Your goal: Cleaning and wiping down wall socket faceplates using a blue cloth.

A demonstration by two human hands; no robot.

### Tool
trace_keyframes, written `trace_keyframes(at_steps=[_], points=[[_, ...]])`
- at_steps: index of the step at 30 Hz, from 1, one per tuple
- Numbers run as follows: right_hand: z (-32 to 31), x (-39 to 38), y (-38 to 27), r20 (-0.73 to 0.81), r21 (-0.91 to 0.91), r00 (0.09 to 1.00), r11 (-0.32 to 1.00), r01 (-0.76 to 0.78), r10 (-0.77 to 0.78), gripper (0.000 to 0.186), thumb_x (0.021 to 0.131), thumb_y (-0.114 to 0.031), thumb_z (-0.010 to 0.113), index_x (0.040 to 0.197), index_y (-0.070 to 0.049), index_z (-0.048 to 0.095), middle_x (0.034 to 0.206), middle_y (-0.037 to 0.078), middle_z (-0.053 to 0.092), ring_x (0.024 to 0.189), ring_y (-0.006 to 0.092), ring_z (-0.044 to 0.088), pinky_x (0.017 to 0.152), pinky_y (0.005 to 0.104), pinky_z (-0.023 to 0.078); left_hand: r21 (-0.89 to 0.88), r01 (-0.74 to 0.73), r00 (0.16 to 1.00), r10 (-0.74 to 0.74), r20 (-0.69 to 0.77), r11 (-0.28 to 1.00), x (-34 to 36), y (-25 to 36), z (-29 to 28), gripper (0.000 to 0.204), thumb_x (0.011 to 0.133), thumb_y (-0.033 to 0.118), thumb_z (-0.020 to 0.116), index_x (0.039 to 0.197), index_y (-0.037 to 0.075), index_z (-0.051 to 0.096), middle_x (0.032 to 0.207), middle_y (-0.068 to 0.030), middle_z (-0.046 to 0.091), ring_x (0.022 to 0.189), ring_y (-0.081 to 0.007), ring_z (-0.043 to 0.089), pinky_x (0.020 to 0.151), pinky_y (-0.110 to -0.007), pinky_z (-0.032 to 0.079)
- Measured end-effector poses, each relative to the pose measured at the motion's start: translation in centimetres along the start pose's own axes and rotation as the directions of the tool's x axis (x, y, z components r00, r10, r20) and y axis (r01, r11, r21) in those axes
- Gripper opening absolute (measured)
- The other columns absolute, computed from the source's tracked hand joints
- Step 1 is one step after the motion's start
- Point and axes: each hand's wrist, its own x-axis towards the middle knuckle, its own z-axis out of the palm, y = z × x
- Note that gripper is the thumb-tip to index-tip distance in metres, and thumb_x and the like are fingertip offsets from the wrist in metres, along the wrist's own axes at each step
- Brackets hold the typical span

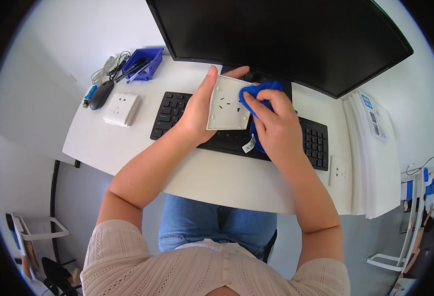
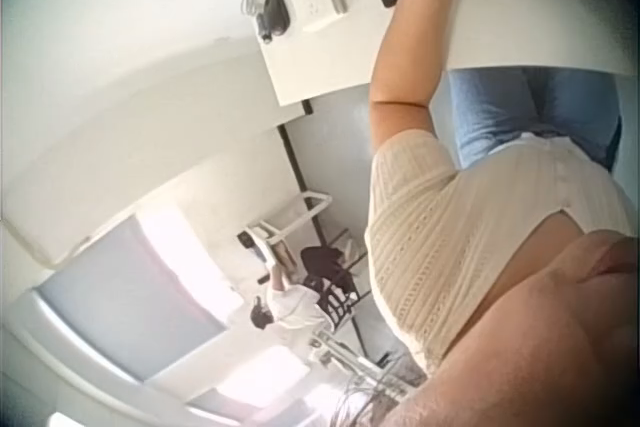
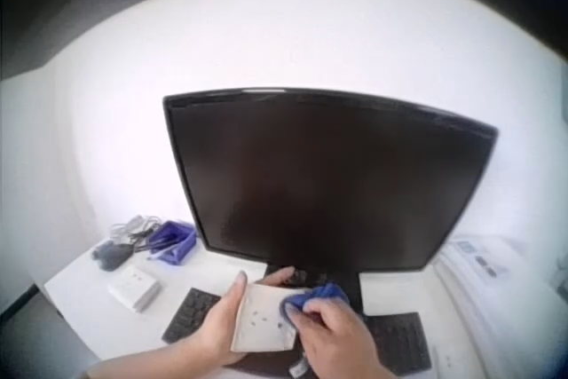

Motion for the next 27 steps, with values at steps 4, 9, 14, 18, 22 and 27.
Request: trace_keyframes(at_steps=[4,9,14,18,22,27], points=[[0.7,-0.7,-0.6,0.094,0.041,0.995,0.999,0.010,-0.014,0.030,0.071,0.001,0.070,0.100,-0.003,0.072,0.089,0.005,0.057,0.083,0.0210,0.060,0.070,0.0318,0.052,0.016,-0.088,0.996,0.087,0.014,0.996,0.3,0.3,-0.4,0.079,0.098,0.064,0.024,0.150,0.005,0.028,0.131,-0.0216,0.057,0.115,-0.0305,0.059,0.096,-0.042,0.051],[-0.1,-0.5,-1.0,0.175,0.218,0.980,0.966,-0.135,0.097,0.025,0.071,0.002,0.069,0.095,-0.004,0.073,0.087,0.006,0.059,0.079,0.0229,0.061,0.067,0.0319,0.052,0.044,-0.091,0.995,0.088,0.054,0.995,0.3,0.4,-1.1,0.080,0.096,0.066,0.025,0.151,0.007,0.026,0.132,-0.0253,0.055,0.114,-0.0322,0.061,0.095,-0.041,0.053],[-1.9,0.3,-0.1,-0.028,0.432,0.933,0.846,-0.312,0.359,0.026,0.074,0.005,0.066,0.096,-0.006,0.074,0.094,0.008,0.064,0.084,0.0197,0.064,0.075,0.0286,0.051,-0.047,-0.044,0.991,0.050,0.123,0.998,0.0,0.5,-0.9,0.082,0.096,0.067,0.027,0.150,0.007,0.028,0.123,-0.0180,0.062,0.112,-0.0260,0.063,0.094,-0.038,0.053],[-1.2,0.2,-1.2,-0.036,0.211,0.982,0.962,-0.172,0.183,0.036,0.073,0.005,0.070,0.106,-0.007,0.071,0.105,0.008,0.061,0.088,0.0228,0.064,0.078,0.0326,0.054,-0.089,-0.004,0.988,0.018,0.152,0.996,-0.3,-0.4,-0.6,0.077,0.098,0.064,0.027,0.149,0.007,0.032,0.115,-0.0116,0.064,0.112,-0.0209,0.062,0.096,-0.036,0.051],[0.4,-0.8,-2.1,-0.012,0.111,1.000,0.994,0.013,-0.011,0.035,0.069,0.002,0.071,0.104,-0.005,0.070,0.097,0.005,0.061,0.083,0.0222,0.064,0.069,0.0314,0.054,-0.089,-0.022,0.990,0.034,0.136,0.996,-0.1,-0.6,0.0,0.076,0.099,0.063,0.025,0.150,0.007,0.029,0.126,-0.0198,0.060,0.113,-0.0252,0.061,0.097,-0.036,0.050],[1.3,-0.9,-2.9,-0.012,0.202,0.994,0.973,0.108,-0.108,0.026,0.071,-0.002,0.070,0.097,-0.006,0.071,0.085,0.004,0.060,0.078,0.0199,0.062,0.063,0.0301,0.052,-0.012,-0.070,0.982,0.071,0.173,0.997,0.0,-0.1,-0.7,0.080,0.097,0.066,0.022,0.152,0.007,0.026,0.136,-0.0283,0.051,0.115,-0.0294,0.060,0.101,-0.037,0.047]])
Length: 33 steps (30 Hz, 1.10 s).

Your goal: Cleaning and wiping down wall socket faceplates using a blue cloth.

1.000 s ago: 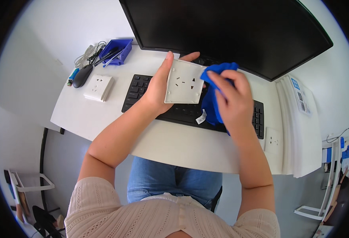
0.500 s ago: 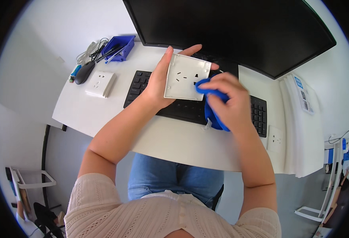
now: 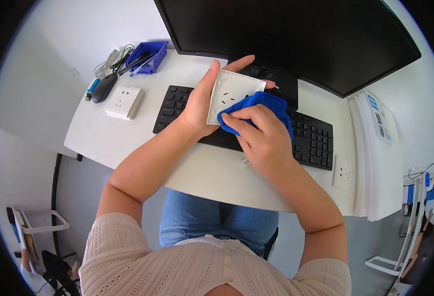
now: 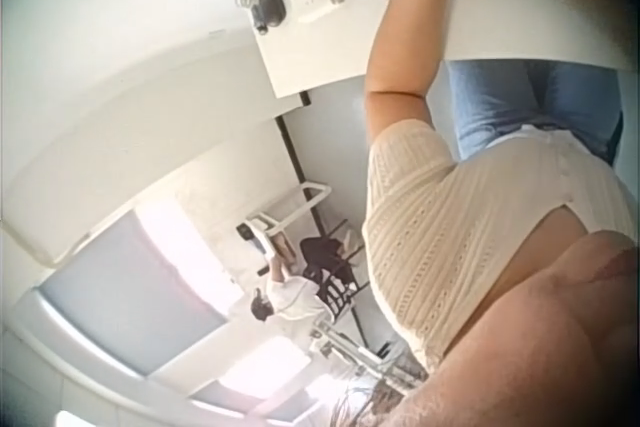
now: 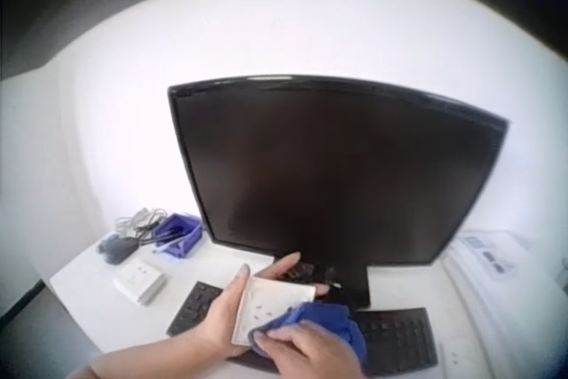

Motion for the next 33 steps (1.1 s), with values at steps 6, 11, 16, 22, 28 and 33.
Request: trace_keyframes(at_steps=[6,11,16,22,28,33], points=[[-1.6,0.3,1.8,-0.068,-0.143,0.990,0.981,-0.129,0.120,0.024,0.071,0.000,0.069,0.094,-0.006,0.068,0.086,0.005,0.058,0.080,0.0246,0.061,0.069,0.0332,0.052,-0.106,0.147,0.988,-0.151,-0.026,0.983,-0.4,-1.4,1.2,0.079,0.097,0.066,0.023,0.151,0.007,0.029,0.131,-0.0184,0.056,0.117,-0.0273,0.058,0.102,-0.038,0.046],[-0.9,-0.2,0.5,-0.025,-0.022,0.989,0.988,-0.150,0.149,0.026,0.068,0.001,0.071,0.093,-0.006,0.068,0.085,0.006,0.057,0.080,0.0231,0.061,0.068,0.0347,0.052,-0.125,0.171,0.985,-0.172,0.004,0.977,-0.3,-2.0,1.2,0.077,0.098,0.065,0.022,0.151,0.010,0.029,0.136,-0.0230,0.052,0.121,-0.0290,0.055,0.104,-0.040,0.045],[-0.8,0.1,0.6,0.038,-0.019,0.997,0.997,-0.072,0.072,0.023,0.068,-0.001,0.071,0.091,-0.008,0.069,0.085,0.005,0.057,0.077,0.0207,0.062,0.067,0.0338,0.052,-0.056,0.130,0.991,-0.128,0.035,0.990,-0.2,-1.5,0.7,0.078,0.097,0.066,0.021,0.152,0.010,0.028,0.140,-0.0254,0.048,0.122,-0.0317,0.055,0.104,-0.043,0.044],[-2.1,0.0,2.6,-0.078,-0.180,0.952,0.935,-0.305,0.296,0.027,0.067,0.000,0.074,0.092,-0.009,0.069,0.087,0.006,0.058,0.080,0.0238,0.062,0.070,0.0339,0.053,-0.151,0.207,0.977,-0.212,-0.023,0.967,0.0,-2.7,1.4,0.083,0.095,0.070,0.017,0.151,0.010,0.030,0.136,-0.0151,0.052,0.130,-0.0265,0.048,0.109,-0.041,0.040],[-0.2,-0.4,0.4,0.018,-0.035,0.998,0.998,-0.055,0.055,0.027,0.065,-0.004,0.075,0.091,-0.009,0.069,0.089,0.003,0.060,0.082,0.0195,0.063,0.067,0.0312,0.052,-0.127,0.185,0.982,-0.181,0.049,0.974,-0.5,-2.0,0.9,0.082,0.095,0.071,0.019,0.151,0.011,0.029,0.143,-0.0245,0.046,0.125,-0.0320,0.053,0.108,-0.041,0.040],[-1.0,-0.1,1.0,0.065,-0.036,0.997,0.998,-0.047,0.049,0.025,0.066,-0.004,0.075,0.090,-0.010,0.069,0.088,0.002,0.060,0.084,0.0198,0.063,0.067,0.0316,0.051,-0.107,0.085,0.996,-0.081,0.040,0.991,0.2,-1.4,0.1,0.084,0.094,0.071,0.022,0.153,0.010,0.024,0.142,-0.0278,0.046,0.121,-0.0338,0.056,0.104,-0.040,0.044]])
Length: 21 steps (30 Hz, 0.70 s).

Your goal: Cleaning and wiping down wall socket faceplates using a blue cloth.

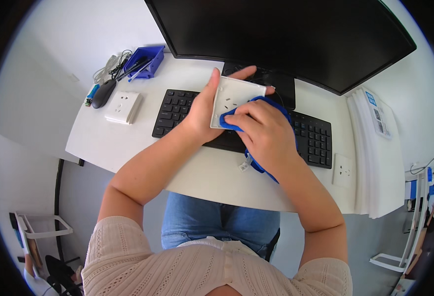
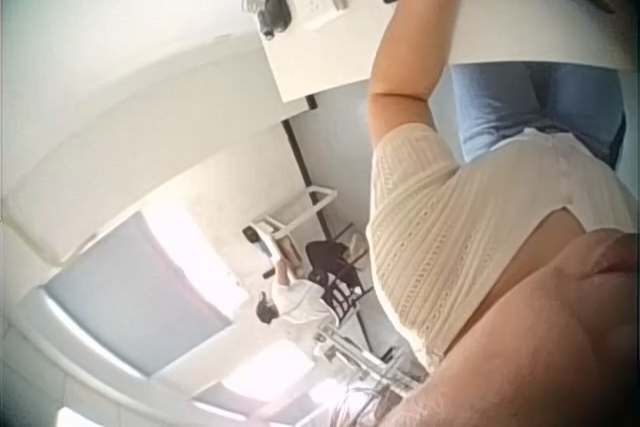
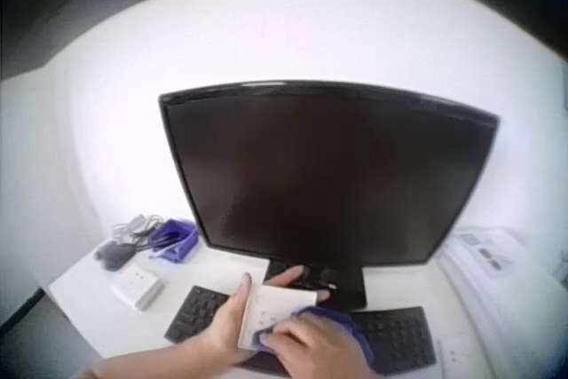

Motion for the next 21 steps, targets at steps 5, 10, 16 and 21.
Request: trace_keyframes(at_steps=[5,10,16,21], points=[[-1.8,0.4,1.2,-0.120,-0.148,0.973,0.965,-0.216,0.199,0.028,0.069,0.002,0.073,0.094,-0.008,0.068,0.095,0.006,0.060,0.091,0.0250,0.062,0.075,0.0344,0.052,-0.055,-0.048,0.998,0.046,-0.032,0.997,0.2,0.7,0.6,0.089,0.092,0.073,0.026,0.153,0.009,0.021,0.139,-0.0223,0.050,0.121,-0.0306,0.056,0.104,-0.041,0.046],[-2.9,0.7,1.1,-0.245,-0.092,0.967,0.991,-0.098,0.073,0.038,0.065,0.003,0.073,0.101,-0.007,0.068,0.096,0.008,0.059,0.086,0.0276,0.060,0.074,0.0364,0.050,-0.072,0.055,0.998,-0.055,0.000,0.996,-0.5,-0.2,1.8,0.086,0.092,0.074,0.026,0.152,0.012,0.027,0.126,-0.0096,0.059,0.119,-0.0248,0.058,0.100,-0.041,0.049],[-0.7,0.5,0.7,-0.251,-0.073,0.966,0.996,0.041,-0.058,0.034,0.060,0.001,0.070,0.094,-0.004,0.070,0.093,0.008,0.060,0.077,0.0237,0.060,0.069,0.0361,0.049,-0.079,0.330,0.944,-0.331,0.000,0.941,-2.1,-1.0,1.5,0.085,0.091,0.076,0.024,0.149,0.015,0.034,0.136,-0.0079,0.051,0.126,-0.0205,0.051,0.104,-0.039,0.044],[-0.8,0.6,0.8,-0.215,-0.120,0.976,0.993,-0.001,-0.025,0.033,0.061,0.001,0.071,0.094,-0.004,0.070,0.090,0.007,0.058,0.079,0.0236,0.060,0.070,0.0351,0.050,-0.044,0.172,0.983,-0.175,-0.058,0.984,-1.2,-1.2,2.1,0.082,0.092,0.074,0.024,0.152,0.017,0.029,0.141,-0.0076,0.047,0.129,-0.0207,0.048,0.106,-0.040,0.043]])
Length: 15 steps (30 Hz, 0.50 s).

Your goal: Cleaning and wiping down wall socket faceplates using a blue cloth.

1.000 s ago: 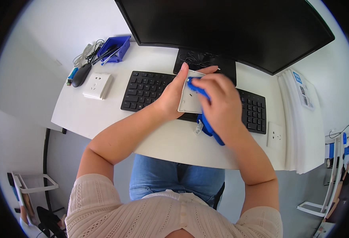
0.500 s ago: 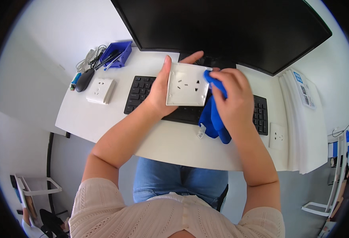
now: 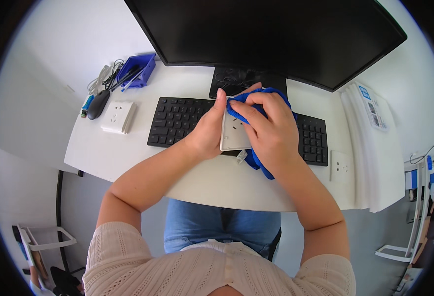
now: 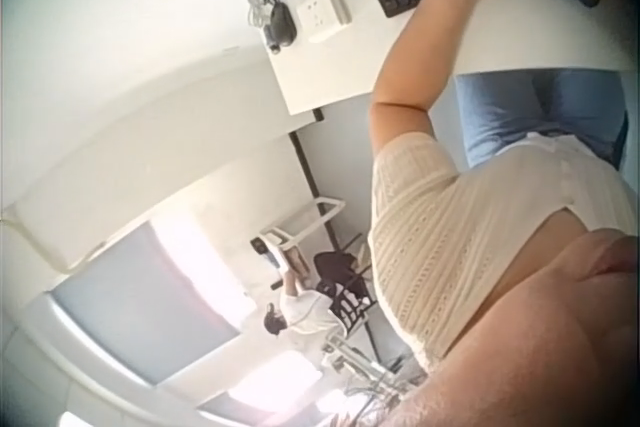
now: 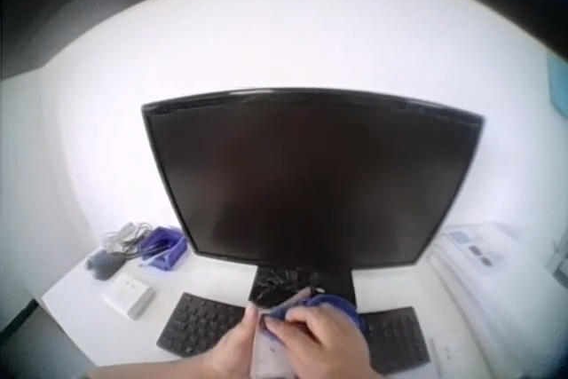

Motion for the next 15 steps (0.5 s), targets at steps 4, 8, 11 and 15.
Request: trace_keyframes(at_steps=[4,8,11,15], points=[[0.0,-0.4,1.2,0.051,-0.171,0.992,0.980,-0.102,0.112,0.032,0.063,0.001,0.073,0.095,-0.003,0.071,0.089,0.006,0.058,0.084,0.0242,0.061,0.073,0.0357,0.051,0.095,-0.099,0.995,0.101,-0.010,0.990,0.1,1.1,0.1,0.087,0.090,0.076,0.026,0.156,0.019,0.018,0.146,-0.0063,0.043,0.132,-0.0245,0.046,0.109,-0.043,0.040],[0.2,-0.7,1.5,0.088,-0.186,0.976,0.966,-0.182,0.201,0.030,0.065,0.002,0.072,0.095,-0.003,0.071,0.089,0.005,0.058,0.085,0.0238,0.060,0.075,0.0356,0.052,0.143,-0.150,0.988,0.145,0.045,0.978,0.6,0.5,-1.0,0.088,0.092,0.073,0.029,0.156,0.015,0.013,0.150,-0.0084,0.037,0.136,-0.0262,0.041,0.112,-0.045,0.036],[0.2,-0.9,1.5,0.086,-0.186,0.966,0.957,-0.224,0.243,0.027,0.067,0.002,0.073,0.093,-0.003,0.071,0.089,0.005,0.058,0.085,0.0233,0.061,0.075,0.0356,0.052,0.142,-0.152,0.988,0.148,0.043,0.978,0.5,0.4,-0.8,0.088,0.092,0.071,0.030,0.156,0.013,0.012,0.153,-0.0088,0.034,0.137,-0.0264,0.040,0.112,-0.045,0.035],[0.1,-0.9,1.7,0.047,-0.149,0.946,0.939,-0.310,0.320,0.023,0.069,0.000,0.073,0.092,-0.003,0.071,0.091,0.007,0.061,0.085,0.0250,0.062,0.076,0.0363,0.052,0.137,-0.142,0.989,0.136,0.052,0.980,0.6,-0.1,-0.5,0.088,0.093,0.069,0.031,0.156,0.010,0.012,0.155,-0.0102,0.031,0.138,-0.0269,0.038,0.114,-0.043,0.033]])
